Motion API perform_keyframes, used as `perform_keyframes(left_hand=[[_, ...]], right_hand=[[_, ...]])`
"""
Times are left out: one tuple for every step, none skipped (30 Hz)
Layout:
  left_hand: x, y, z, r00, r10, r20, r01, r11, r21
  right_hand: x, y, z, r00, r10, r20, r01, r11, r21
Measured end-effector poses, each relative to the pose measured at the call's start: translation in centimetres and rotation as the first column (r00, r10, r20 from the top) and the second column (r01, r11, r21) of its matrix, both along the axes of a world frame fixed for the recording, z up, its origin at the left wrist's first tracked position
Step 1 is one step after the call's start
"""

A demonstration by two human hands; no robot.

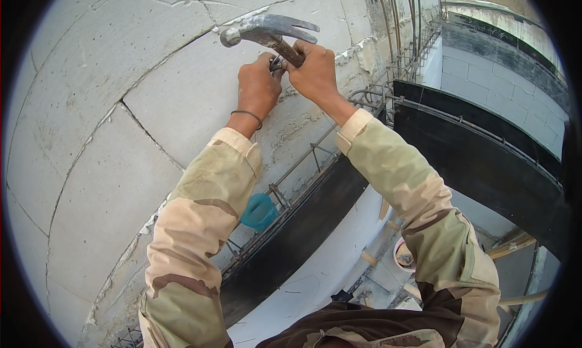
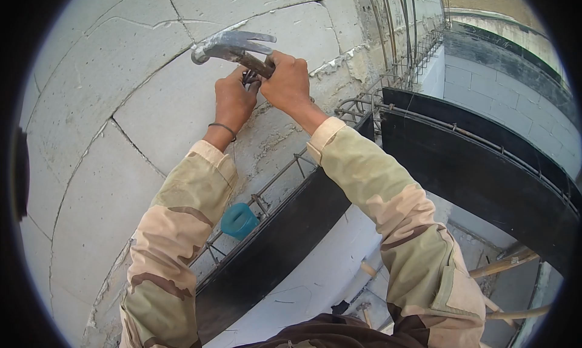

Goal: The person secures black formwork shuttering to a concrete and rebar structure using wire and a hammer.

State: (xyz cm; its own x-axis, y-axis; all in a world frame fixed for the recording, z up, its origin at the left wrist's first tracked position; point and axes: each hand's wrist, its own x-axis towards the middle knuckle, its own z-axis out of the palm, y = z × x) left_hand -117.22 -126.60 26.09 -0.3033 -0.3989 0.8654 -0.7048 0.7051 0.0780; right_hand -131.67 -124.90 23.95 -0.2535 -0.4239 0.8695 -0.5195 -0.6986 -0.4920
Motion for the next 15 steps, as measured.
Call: perform_keyframes(left_hand=[[0.1,-0.4,0.0,1.0,0.015,0.027,-0.014,1.0,-0.016],[0.2,-0.7,-0.3,0.998,0.031,0.051,-0.029,0.999,-0.031],[0.2,-0.6,-0.5,0.998,0.028,0.049,-0.027,0.999,-0.027],[0.1,-0.4,-0.6,0.998,0.034,0.056,-0.031,0.998,-0.054],[0.1,-0.2,-0.7,0.997,0.039,0.062,-0.034,0.996,-0.08],[0.1,-0.4,-0.8,0.998,0.038,0.057,-0.033,0.997,-0.076],[0.2,-0.6,-0.9,0.997,0.033,0.064,-0.026,0.994,-0.109],[0.3,-0.8,-1.1,0.997,0.031,0.07,-0.021,0.99,-0.14],[0.3,-0.9,-1.1,0.997,0.033,0.065,-0.025,0.991,-0.132],[0.2,-0.8,-1.0,0.996,0.049,0.078,-0.037,0.989,-0.143],[0.2,-0.8,-1.0,0.994,0.066,0.092,-0.052,0.987,-0.152],[0.3,-0.8,-1.1,0.993,0.069,0.092,-0.056,0.989,-0.139],[0.3,-0.9,-1.2,0.993,0.078,0.093,-0.063,0.986,-0.155],[0.3,-0.9,-1.2,0.992,0.085,0.097,-0.067,0.983,-0.173],[0.3,-1.0,-1.3,0.991,0.081,0.109,-0.063,0.985,-0.162]], right_hand=[[-0.1,0.1,0.0,1.0,0.01,0.014,-0.01,1.0,0.019],[-0.2,-0.1,-0.2,1.0,0.007,0.015,-0.008,1.0,0.025],[-0.4,-0.3,-0.3,0.993,0.098,0.065,-0.096,0.995,-0.04],[-0.7,-0.5,-0.4,0.976,0.19,0.11,-0.178,0.978,-0.11],[-1.3,-0.5,-0.9,0.977,0.186,0.108,-0.175,0.979,-0.107],[-1.9,0.8,-1.0,0.984,0.118,0.132,-0.109,0.991,-0.072],[-2.6,1.8,-1.3,0.987,0.05,0.151,-0.045,0.998,-0.033],[-3.1,2.5,-1.6,0.977,0.061,0.203,-0.06,0.998,-0.013],[-3.5,3.9,-1.9,0.978,0.062,0.198,-0.063,0.998,-0.004],[-3.8,6.0,-2.2,0.946,0.083,0.315,-0.125,0.985,0.118],[-4.1,7.7,-2.6,0.899,0.084,0.429,-0.199,0.952,0.231],[-4.6,9.0,-3.2,0.9,0.082,0.429,-0.203,0.948,0.245],[-5.2,10.2,-3.9,0.934,0.072,0.349,-0.194,0.924,0.33],[-5.4,11.1,-4.4,0.961,0.068,0.269,-0.178,0.894,0.41],[-5.4,11.8,-4.6,0.958,0.062,0.28,-0.181,0.89,0.419]])
